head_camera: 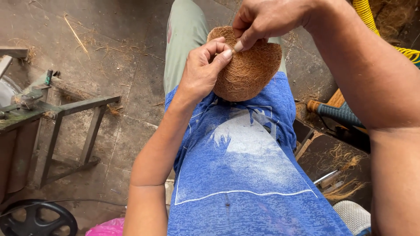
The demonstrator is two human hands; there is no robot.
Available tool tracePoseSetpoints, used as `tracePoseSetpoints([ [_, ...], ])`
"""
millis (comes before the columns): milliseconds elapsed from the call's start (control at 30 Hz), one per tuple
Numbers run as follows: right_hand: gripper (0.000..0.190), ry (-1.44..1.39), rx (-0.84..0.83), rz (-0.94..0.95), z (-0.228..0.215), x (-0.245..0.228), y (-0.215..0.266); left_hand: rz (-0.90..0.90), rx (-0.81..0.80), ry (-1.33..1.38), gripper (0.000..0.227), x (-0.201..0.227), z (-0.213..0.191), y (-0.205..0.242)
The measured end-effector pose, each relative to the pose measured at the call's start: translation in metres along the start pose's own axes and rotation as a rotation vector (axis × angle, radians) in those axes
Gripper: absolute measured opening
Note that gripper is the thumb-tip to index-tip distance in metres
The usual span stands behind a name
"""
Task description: Smoothing and finishing a coconut shell using a glass bottle, spray gun, and hair dryer.
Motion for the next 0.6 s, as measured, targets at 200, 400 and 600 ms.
tracePoseSetpoints([
  [200, 0.038, -0.064, 0.060, 0.059, -0.017, 0.000, 0.014, 0.037, 0.014, 0.022, 0.012, 0.004, -0.004, -0.001],
  [400, 0.037, 0.027, 0.064, -0.014, -0.014, -0.013, 0.015, 0.045, 0.013, 0.039, 0.015, 0.008, -0.003, -0.002],
  [600, 0.050, 0.220, 0.090, -0.095, -0.013, -0.034, 0.013, 0.031, 0.017, 0.000, 0.014, 0.006, -0.003, -0.003],
])
Point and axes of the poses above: each hand's wrist, its own y-axis away from the middle knuckle, its own z-axis out of the palm, x = y × z, the point moved 9 cm from there along -y, towards the middle knuckle, and after that the axes turned 14 degrees about y, right-handed, at the moved point
